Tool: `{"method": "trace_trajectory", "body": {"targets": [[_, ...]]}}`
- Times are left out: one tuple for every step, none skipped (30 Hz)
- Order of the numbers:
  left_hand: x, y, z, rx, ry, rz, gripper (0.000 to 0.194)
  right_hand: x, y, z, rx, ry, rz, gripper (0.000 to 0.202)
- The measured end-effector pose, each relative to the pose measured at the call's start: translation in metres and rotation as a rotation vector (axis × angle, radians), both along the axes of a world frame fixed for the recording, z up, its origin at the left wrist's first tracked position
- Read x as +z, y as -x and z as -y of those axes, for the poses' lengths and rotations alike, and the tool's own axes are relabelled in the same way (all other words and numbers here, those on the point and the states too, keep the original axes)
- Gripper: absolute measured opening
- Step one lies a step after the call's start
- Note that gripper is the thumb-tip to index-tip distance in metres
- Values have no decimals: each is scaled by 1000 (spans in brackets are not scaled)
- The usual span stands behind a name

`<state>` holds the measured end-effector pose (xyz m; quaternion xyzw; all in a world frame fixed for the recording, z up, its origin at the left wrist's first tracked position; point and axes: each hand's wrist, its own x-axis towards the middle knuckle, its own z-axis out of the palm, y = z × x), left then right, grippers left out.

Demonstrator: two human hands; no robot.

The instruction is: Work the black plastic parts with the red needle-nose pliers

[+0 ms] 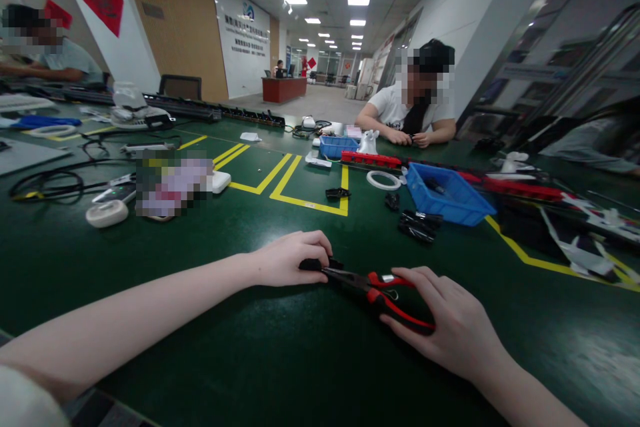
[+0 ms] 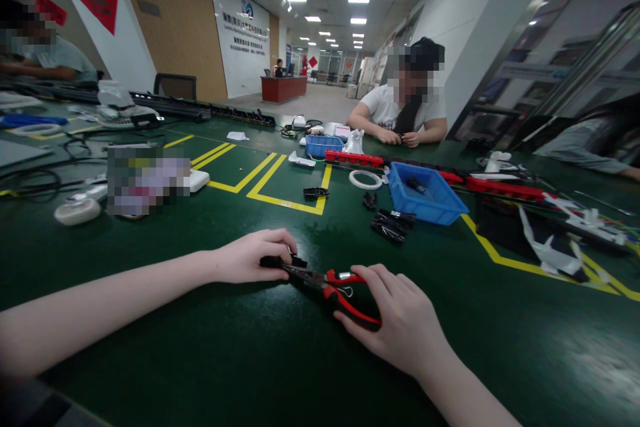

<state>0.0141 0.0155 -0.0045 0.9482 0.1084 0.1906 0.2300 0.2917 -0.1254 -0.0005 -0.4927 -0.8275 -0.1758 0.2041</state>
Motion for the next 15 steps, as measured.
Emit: {"method": "trace_trajectory", "body": {"targets": [[0, 0, 0, -2, 0, 0, 12, 0, 0, 0, -1, -6, 9, 52], [0, 0, 0, -3, 0, 0, 12, 0, 0, -1, -4, -10, 15, 52], [0, 0, 0, -4, -1, 0, 12, 0, 0, -1, -6, -12, 20, 52], [0, 0, 0, -5, -2, -1, 11, 1, 0, -1, -8, -13, 25, 53], [0, 0, 0, -5, -4, -3, 11, 1, 0, -1, -9, -19, 28, 53], [0, 0, 0, -5, -7, -6, 12, 2, 0, 0, -9, -24, 31, 53], [0, 0, -1, -4, -8, -9, 12, 2, 0, 0, -7, -29, 34, 53], [0, 1, -1, -5, -7, -10, 14, 2, 1, 0, -5, -33, 37, 53], [0, 1, -1, -8, -2, -6, 16, 2, 1, 0, -4, -37, 40, 53], [0, 1, -1, -13, 6, 0, 18, 2, 1, 0, -4, -38, 44, 53], [0, 1, -1, -19, 14, 8, 19, 2, 1, 0, -6, -37, 48, 53], [0, 1, -2, -24, 20, 13, 20, 2, 1, -1, -8, -37, 52, 54], [-1, 1, -2, -26, 22, 14, 19, 2, 0, -1, -9, -37, 54, 54], [-1, 1, -2, -24, 20, 12, 18, 2, 0, -1, -9, -36, 54, 54], [-1, 1, -2, -21, 17, 8, 17, 2, 0, -1, -7, -37, 52, 54]]}}
